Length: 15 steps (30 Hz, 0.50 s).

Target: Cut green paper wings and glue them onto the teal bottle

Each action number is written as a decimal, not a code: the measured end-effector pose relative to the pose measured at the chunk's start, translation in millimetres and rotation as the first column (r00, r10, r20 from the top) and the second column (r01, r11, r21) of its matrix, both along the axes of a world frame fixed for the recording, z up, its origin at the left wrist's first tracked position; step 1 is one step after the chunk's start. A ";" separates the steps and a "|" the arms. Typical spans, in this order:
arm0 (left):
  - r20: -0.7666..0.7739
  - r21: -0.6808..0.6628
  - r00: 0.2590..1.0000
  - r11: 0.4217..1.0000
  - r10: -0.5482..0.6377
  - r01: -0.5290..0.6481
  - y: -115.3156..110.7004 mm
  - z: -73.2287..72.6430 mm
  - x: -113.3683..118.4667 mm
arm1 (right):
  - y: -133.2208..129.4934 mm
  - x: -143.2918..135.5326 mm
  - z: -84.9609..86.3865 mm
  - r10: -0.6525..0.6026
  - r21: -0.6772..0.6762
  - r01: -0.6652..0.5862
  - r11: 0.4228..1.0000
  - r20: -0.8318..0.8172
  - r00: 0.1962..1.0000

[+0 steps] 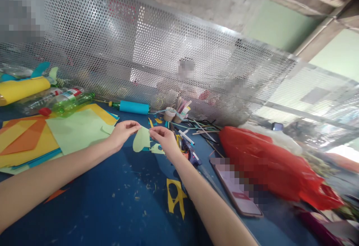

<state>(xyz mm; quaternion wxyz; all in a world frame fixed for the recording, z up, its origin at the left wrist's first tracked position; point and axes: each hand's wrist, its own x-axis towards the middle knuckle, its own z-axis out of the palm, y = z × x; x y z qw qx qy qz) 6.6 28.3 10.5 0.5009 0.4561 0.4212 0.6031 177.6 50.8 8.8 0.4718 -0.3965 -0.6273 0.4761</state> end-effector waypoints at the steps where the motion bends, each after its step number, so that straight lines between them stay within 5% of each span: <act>1: 0.003 -0.004 1.000 1.000 0.004 -0.004 -0.4 0.7 0.4 | -0.3 -0.3 0.3 -0.003 0.004 0.003 1.000 0.003 1.000; 15: 0.035 -0.029 0.999 0.999 -0.037 0.039 1.6 -0.1 -0.2 | 8.4 7.4 2.6 0.005 -0.038 -0.006 0.999 -0.042 0.999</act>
